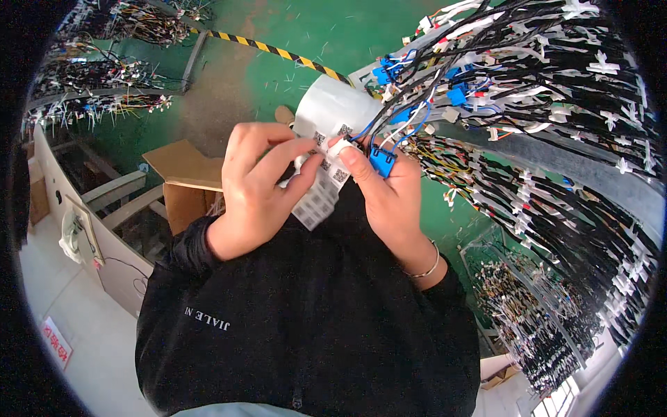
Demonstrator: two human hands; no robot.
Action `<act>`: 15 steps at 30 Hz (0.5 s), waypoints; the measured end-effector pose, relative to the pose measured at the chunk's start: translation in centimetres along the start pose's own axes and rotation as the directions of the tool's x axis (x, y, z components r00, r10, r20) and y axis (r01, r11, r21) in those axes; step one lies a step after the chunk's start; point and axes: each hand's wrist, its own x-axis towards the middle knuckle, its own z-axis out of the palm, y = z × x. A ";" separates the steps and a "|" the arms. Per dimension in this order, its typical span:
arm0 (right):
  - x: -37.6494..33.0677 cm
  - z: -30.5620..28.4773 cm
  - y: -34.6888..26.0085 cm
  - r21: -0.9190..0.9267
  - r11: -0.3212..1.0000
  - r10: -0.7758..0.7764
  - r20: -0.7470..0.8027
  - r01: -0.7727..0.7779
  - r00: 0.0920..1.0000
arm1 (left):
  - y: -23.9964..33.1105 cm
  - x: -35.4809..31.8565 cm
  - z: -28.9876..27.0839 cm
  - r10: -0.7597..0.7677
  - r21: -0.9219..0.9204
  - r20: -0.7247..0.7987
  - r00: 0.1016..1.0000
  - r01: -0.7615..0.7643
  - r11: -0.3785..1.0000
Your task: Apply QR code labels to the connectors of a large wire harness assembly.
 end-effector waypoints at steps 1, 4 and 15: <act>-0.1 -0.2 0.0 0.006 1.000 0.007 0.032 -0.007 0.999 | -0.1 0.2 0.0 -0.030 -0.020 -0.004 1.000 0.030 0.999; -0.2 -0.3 0.2 0.084 0.996 -0.013 0.054 0.008 0.998 | 0.2 0.8 0.0 -0.193 -0.186 0.003 0.981 0.190 0.964; -0.4 -0.1 0.1 -0.041 0.999 -0.026 0.046 0.028 0.999 | -0.1 0.2 0.9 -0.247 -0.279 -0.021 0.969 0.232 0.932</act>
